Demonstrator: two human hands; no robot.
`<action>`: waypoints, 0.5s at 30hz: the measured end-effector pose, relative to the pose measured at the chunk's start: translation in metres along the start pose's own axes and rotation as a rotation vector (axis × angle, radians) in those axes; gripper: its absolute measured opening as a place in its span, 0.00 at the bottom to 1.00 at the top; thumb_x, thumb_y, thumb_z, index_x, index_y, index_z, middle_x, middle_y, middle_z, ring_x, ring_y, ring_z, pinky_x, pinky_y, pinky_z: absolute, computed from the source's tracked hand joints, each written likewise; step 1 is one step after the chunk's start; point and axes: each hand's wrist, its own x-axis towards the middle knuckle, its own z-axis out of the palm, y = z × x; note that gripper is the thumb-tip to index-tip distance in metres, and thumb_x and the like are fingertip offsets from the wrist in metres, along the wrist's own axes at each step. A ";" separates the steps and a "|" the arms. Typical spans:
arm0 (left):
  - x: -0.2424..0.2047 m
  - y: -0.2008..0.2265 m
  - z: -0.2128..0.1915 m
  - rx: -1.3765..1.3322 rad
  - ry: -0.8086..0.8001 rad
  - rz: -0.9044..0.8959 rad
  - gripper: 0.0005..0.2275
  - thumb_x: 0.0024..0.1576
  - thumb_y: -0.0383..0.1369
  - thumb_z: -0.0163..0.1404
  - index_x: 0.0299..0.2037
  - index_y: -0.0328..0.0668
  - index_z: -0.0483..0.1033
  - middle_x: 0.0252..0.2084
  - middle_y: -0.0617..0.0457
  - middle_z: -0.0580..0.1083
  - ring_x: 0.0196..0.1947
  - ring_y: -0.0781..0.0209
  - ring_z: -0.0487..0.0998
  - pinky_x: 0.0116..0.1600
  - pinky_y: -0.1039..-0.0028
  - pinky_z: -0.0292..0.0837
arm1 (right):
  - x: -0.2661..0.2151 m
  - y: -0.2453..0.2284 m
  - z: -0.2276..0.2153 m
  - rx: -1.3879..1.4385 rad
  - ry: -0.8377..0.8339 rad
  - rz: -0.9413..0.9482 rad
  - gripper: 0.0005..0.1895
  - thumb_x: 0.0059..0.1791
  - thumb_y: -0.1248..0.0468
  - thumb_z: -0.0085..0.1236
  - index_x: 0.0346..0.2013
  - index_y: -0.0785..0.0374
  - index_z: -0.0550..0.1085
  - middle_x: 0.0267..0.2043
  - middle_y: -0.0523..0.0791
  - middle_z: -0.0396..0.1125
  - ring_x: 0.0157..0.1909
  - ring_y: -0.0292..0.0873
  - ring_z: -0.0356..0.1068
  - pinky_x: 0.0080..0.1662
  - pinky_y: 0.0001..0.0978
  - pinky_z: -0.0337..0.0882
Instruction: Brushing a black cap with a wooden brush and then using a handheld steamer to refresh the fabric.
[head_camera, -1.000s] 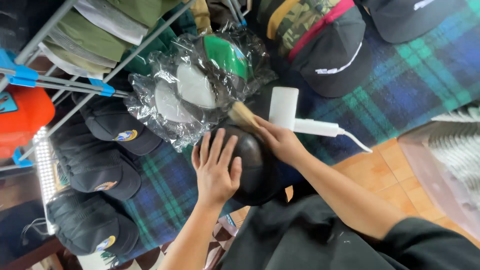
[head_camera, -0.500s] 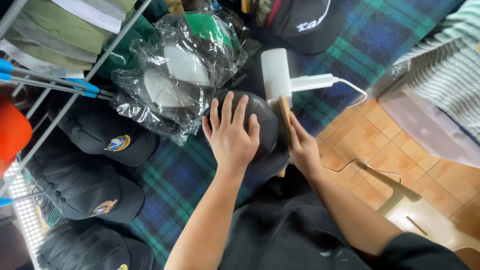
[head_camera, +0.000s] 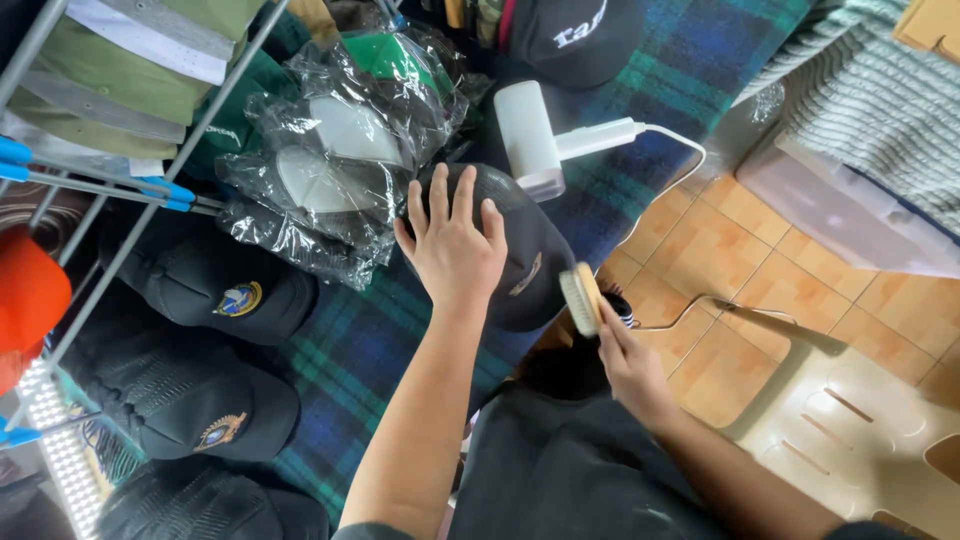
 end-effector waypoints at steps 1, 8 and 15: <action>-0.002 0.000 0.001 0.004 -0.002 0.005 0.19 0.65 0.47 0.37 0.64 0.65 0.73 0.68 0.54 0.69 0.72 0.45 0.62 0.66 0.36 0.58 | 0.019 -0.001 0.009 0.006 -0.001 0.003 0.24 0.55 0.54 0.46 0.66 0.30 0.69 0.47 0.55 0.77 0.55 0.58 0.74 0.59 0.50 0.72; -0.005 0.001 0.000 0.041 -0.040 0.015 0.21 0.65 0.48 0.35 0.66 0.65 0.71 0.69 0.54 0.67 0.73 0.45 0.61 0.66 0.36 0.57 | 0.036 0.017 0.057 0.324 0.119 -0.284 0.24 0.57 0.61 0.46 0.69 0.43 0.68 0.30 0.50 0.73 0.32 0.44 0.74 0.32 0.36 0.75; -0.003 0.000 -0.001 0.025 -0.043 -0.005 0.21 0.65 0.48 0.35 0.66 0.65 0.70 0.70 0.54 0.67 0.73 0.46 0.60 0.67 0.36 0.56 | 0.026 0.061 0.084 -0.462 0.267 -0.991 0.23 0.51 0.53 0.57 0.61 0.28 0.73 0.21 0.33 0.65 0.18 0.38 0.68 0.22 0.31 0.70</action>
